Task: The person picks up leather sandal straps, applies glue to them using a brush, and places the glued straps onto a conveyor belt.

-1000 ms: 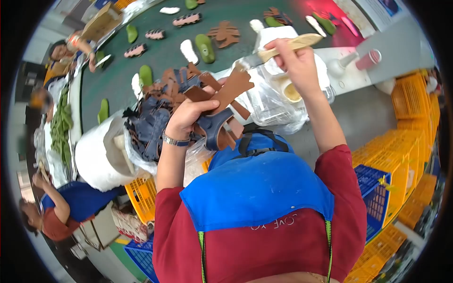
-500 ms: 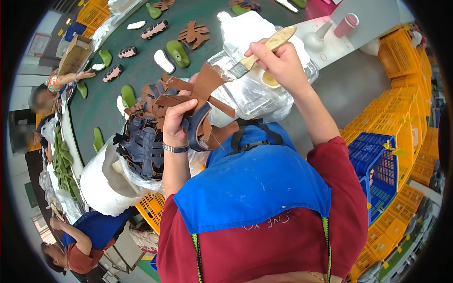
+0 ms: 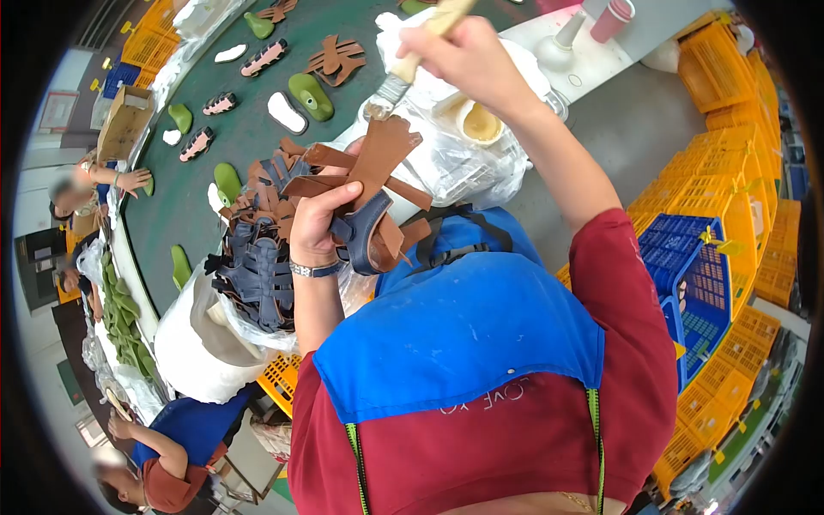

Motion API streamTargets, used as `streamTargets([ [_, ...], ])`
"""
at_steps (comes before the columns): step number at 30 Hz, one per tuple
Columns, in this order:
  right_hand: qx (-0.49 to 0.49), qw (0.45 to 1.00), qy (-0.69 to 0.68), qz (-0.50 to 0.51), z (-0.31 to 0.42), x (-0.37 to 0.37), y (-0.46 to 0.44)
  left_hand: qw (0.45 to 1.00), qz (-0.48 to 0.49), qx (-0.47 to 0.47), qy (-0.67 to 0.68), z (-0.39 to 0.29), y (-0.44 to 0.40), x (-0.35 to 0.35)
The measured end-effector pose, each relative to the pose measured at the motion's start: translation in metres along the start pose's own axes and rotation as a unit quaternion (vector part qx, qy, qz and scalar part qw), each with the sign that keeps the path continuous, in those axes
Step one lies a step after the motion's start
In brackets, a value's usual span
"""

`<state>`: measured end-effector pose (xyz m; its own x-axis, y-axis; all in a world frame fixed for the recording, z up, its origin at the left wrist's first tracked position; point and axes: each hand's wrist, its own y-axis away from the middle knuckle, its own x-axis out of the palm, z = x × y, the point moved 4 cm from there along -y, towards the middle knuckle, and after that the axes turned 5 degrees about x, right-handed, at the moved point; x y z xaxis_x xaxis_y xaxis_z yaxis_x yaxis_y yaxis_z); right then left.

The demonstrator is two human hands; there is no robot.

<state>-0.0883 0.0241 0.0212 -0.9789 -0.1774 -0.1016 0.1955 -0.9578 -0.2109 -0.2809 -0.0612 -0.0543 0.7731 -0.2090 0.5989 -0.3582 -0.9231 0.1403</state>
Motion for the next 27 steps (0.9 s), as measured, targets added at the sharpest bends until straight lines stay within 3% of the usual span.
streamTargets([
  [1, -0.024, 0.999, 0.044, -0.002, -0.004, 0.002, -0.004, 1.0, 0.008, 0.003, -0.013, -0.001, 0.001, 0.002],
  [4, -0.017, 0.999, 0.006, -0.029, -0.014, -0.009, -0.013, 0.999, 0.004, 0.035, -0.018, -0.005, 0.001, 0.006],
  [7, 0.048, 0.975, -0.218, -0.019, -0.02, -0.024, -0.005, 0.995, -0.013, -0.014, 0.097, 0.007, 0.004, -0.019],
  [9, 0.072, 0.95, -0.303, 0.01, -0.033, -0.029, 0.008, 0.991, -0.037, 0.039, 0.121, 0.018, 0.006, -0.038],
  [11, 0.087, 0.933, -0.349, 0.026, -0.04, -0.028, 0.022, 0.98, -0.021, 0.002, 0.199, 0.022, 0.004, -0.034],
  [13, 0.098, 0.927, -0.36, 0.034, -0.04, -0.025, 0.04, 0.975, -0.002, 0.065, 0.211, 0.016, 0.005, -0.013],
  [15, 0.079, 0.94, -0.329, 0.035, -0.037, -0.025, 0.051, 0.939, 0.02, -0.018, 0.344, 0.016, -0.003, -0.006],
  [16, 0.067, 0.947, -0.313, 0.028, -0.034, -0.023, 0.055, 0.923, 0.079, -0.013, 0.376, 0.018, -0.006, -0.006],
  [19, 0.033, 0.97, -0.239, 0.038, -0.026, -0.019, 0.061, 0.925, 0.1, 0.018, 0.367, 0.015, -0.006, 0.002],
  [22, -0.009, 0.995, -0.092, 0.031, -0.023, -0.014, 0.061, 0.933, 0.068, 0.036, 0.353, 0.019, -0.006, -0.003],
  [23, 0.006, 0.996, -0.089, 0.032, -0.026, -0.015, 0.061, 0.932, 0.069, 0.044, 0.353, 0.022, -0.005, -0.007],
  [24, 0.022, 0.996, -0.085, 0.034, -0.03, -0.015, 0.061, 0.938, 0.01, 0.05, 0.344, 0.025, -0.006, -0.014],
  [27, 0.021, 0.997, -0.073, 0.023, -0.034, -0.017, 0.06, 0.929, 0.015, 0.056, 0.365, 0.023, -0.007, -0.011],
])
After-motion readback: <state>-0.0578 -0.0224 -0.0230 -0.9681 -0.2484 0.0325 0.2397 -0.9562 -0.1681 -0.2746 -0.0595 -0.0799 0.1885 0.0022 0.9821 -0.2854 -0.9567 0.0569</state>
